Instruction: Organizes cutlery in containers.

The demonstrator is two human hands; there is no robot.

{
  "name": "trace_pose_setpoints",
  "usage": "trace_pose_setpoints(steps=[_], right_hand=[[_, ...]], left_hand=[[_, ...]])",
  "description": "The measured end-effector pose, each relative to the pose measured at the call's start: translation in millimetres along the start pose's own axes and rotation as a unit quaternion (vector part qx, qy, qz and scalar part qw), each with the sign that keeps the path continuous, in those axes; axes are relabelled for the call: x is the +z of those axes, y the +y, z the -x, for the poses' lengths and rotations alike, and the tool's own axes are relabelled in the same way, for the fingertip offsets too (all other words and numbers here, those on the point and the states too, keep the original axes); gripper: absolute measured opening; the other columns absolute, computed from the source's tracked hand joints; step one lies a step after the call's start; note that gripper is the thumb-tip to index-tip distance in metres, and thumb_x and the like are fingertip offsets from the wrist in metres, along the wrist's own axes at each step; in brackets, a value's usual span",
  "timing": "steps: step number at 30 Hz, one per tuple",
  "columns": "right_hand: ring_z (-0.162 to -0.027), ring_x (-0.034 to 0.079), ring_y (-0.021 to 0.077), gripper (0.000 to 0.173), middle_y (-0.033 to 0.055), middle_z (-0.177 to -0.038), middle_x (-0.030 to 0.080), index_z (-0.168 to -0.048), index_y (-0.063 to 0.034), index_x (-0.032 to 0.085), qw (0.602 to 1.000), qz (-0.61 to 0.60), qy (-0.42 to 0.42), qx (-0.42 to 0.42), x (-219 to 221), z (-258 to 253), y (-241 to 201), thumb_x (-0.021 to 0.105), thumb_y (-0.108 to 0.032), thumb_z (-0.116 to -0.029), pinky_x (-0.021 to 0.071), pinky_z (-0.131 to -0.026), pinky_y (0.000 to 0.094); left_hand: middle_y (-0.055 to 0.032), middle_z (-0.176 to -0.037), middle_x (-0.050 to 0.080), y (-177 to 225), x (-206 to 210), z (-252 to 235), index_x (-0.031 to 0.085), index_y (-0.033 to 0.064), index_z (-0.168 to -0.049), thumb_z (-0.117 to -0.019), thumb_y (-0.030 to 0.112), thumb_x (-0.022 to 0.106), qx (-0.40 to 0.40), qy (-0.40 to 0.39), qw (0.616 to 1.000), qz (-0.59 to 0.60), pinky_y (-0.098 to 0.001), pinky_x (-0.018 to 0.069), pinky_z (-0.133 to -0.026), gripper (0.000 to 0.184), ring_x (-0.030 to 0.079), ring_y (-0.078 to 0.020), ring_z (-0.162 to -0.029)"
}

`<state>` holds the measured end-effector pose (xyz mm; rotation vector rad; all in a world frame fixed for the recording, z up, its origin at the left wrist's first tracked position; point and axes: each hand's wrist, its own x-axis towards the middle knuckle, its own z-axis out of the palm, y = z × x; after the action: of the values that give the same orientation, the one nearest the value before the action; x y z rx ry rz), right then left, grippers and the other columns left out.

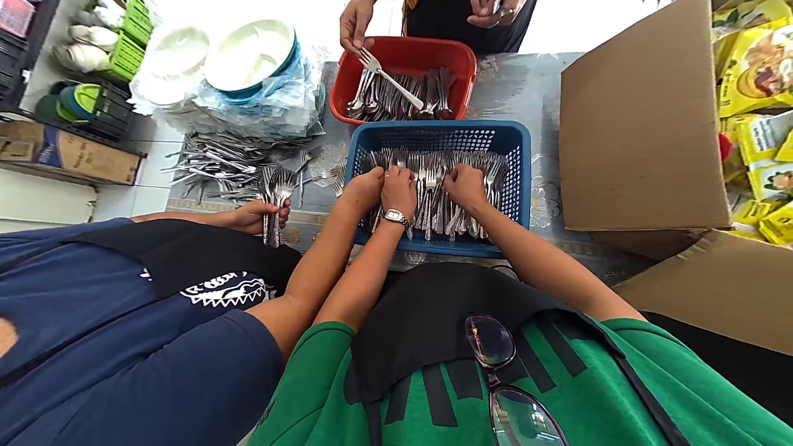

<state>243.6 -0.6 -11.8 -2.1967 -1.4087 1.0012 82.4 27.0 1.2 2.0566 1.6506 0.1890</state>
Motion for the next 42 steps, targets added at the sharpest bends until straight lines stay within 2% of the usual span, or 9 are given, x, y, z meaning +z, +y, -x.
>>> trace_pose_setpoints(steps=[2,6,12,21,27,31,35,39,42], right_hand=[[-0.104,0.069,0.0432,0.027,0.0273,-0.105,0.070,-0.108,0.0062,0.068,1.000,-0.010,-0.001,0.001,-0.7,-1.3,2.5,0.055,-0.017,-0.1023,0.0532,-0.089,0.0610],[-0.101,0.070,0.0421,0.026,0.0268,-0.104,0.071,-0.110,0.0056,0.068,1.000,-0.019,-0.007,-0.004,-1.5,-0.4,2.9,0.056,-0.017,-0.1020,0.0539,-0.089,0.0607],[-0.101,0.070,0.0414,0.026,0.0248,-0.103,0.071,-0.112,0.0033,0.067,1.000,-0.028,0.001,0.002,-6.9,5.8,2.2,0.055,-0.018,-0.1024,0.0540,-0.087,0.0609],[-0.098,0.070,0.0406,0.023,0.0242,-0.098,0.071,-0.110,0.0043,0.066,0.999,-0.026,0.024,-0.025,-14.3,18.2,-1.2,0.056,-0.015,-0.1014,0.0536,-0.085,0.0595],[-0.087,0.071,0.0364,0.022,0.0214,-0.094,0.071,-0.110,0.0044,0.066,0.996,-0.070,0.043,-0.031,-21.0,29.3,4.2,0.058,-0.014,-0.1006,0.0561,-0.081,0.0563],[-0.082,0.072,0.0338,0.022,0.0208,-0.093,0.071,-0.110,0.0045,0.066,0.994,-0.098,0.052,-0.016,-24.9,34.5,11.3,0.059,-0.014,-0.1002,0.0585,-0.079,0.0544],[-0.078,0.073,0.0317,0.022,0.0199,-0.093,0.072,-0.110,0.0046,0.066,0.994,-0.102,0.026,-0.021,-25.2,33.7,17.6,0.061,-0.014,-0.0998,0.0601,-0.077,0.0528],[-0.075,0.071,0.0309,0.022,0.0183,-0.088,0.070,-0.112,0.0041,0.064,0.994,-0.099,-0.002,-0.052,-26.2,32.9,18.6,0.059,-0.015,-0.1024,0.0589,-0.075,0.0526],[-0.074,0.071,0.0314,0.021,0.0192,-0.086,0.069,-0.111,0.0056,0.064,0.992,-0.102,0.000,-0.077,-24.3,32.0,13.3,0.058,-0.013,-0.1020,0.0591,-0.074,0.0529]], left_hand=[[-0.0238,-0.118,0.068,8.3,2.3,7.3,0.069,-0.0025,-0.117,-0.1032,0.024,0.061,-0.002,-0.053,0.999,-0.002,-0.0562,0.0490,-0.102,0.031,0.064,-0.0389,-0.116],[-0.0237,-0.119,0.069,18.8,14.0,4.6,0.068,0.0003,-0.121,-0.1027,0.035,0.062,-0.045,-0.168,0.985,-0.022,-0.0643,0.0485,-0.098,0.040,0.064,-0.0411,-0.118],[-0.0256,-0.118,0.069,15.8,20.9,-3.4,0.064,-0.0010,-0.125,-0.1037,0.032,0.060,-0.088,-0.151,0.984,0.038,-0.0632,0.0491,-0.099,0.039,0.065,-0.0419,-0.116],[-0.0280,-0.122,0.066,23.5,18.8,-14.7,0.063,-0.0042,-0.126,-0.0997,0.033,0.067,-0.084,-0.158,0.984,-0.006,-0.0626,0.0488,-0.100,0.045,0.063,-0.0435,-0.120],[-0.0268,-0.117,0.068,26.9,13.0,-10.4,0.066,-0.0025,-0.118,-0.1059,0.027,0.049,-0.084,-0.149,0.985,-0.007,-0.0647,0.0496,-0.094,0.036,0.065,-0.0425,-0.116],[-0.0281,-0.120,0.067,30.2,1.3,-15.5,0.062,-0.0039,-0.124,-0.1094,0.024,0.041,-0.076,-0.148,0.986,-0.003,-0.0635,0.0493,-0.097,0.038,0.064,-0.0436,-0.118],[-0.0303,-0.130,0.062,22.8,-3.6,-27.2,0.056,-0.0057,-0.136,-0.1089,0.027,0.051,-0.060,-0.111,0.992,0.005,-0.0614,0.0474,-0.105,0.043,0.061,-0.0448,-0.125],[-0.0254,-0.115,0.069,28.5,-5.0,-17.4,0.060,-0.0047,-0.131,-0.1107,0.029,0.048,-0.023,-0.060,0.982,0.176,-0.0523,0.0529,-0.096,0.041,0.069,-0.0363,-0.105],[-0.0209,-0.122,0.066,39.2,-0.9,-8.5,0.053,-0.0017,-0.140,-0.1126,0.029,0.043,-0.049,-0.163,0.922,0.347,-0.0418,0.0562,-0.086,0.043,0.068,-0.0247,-0.095]])
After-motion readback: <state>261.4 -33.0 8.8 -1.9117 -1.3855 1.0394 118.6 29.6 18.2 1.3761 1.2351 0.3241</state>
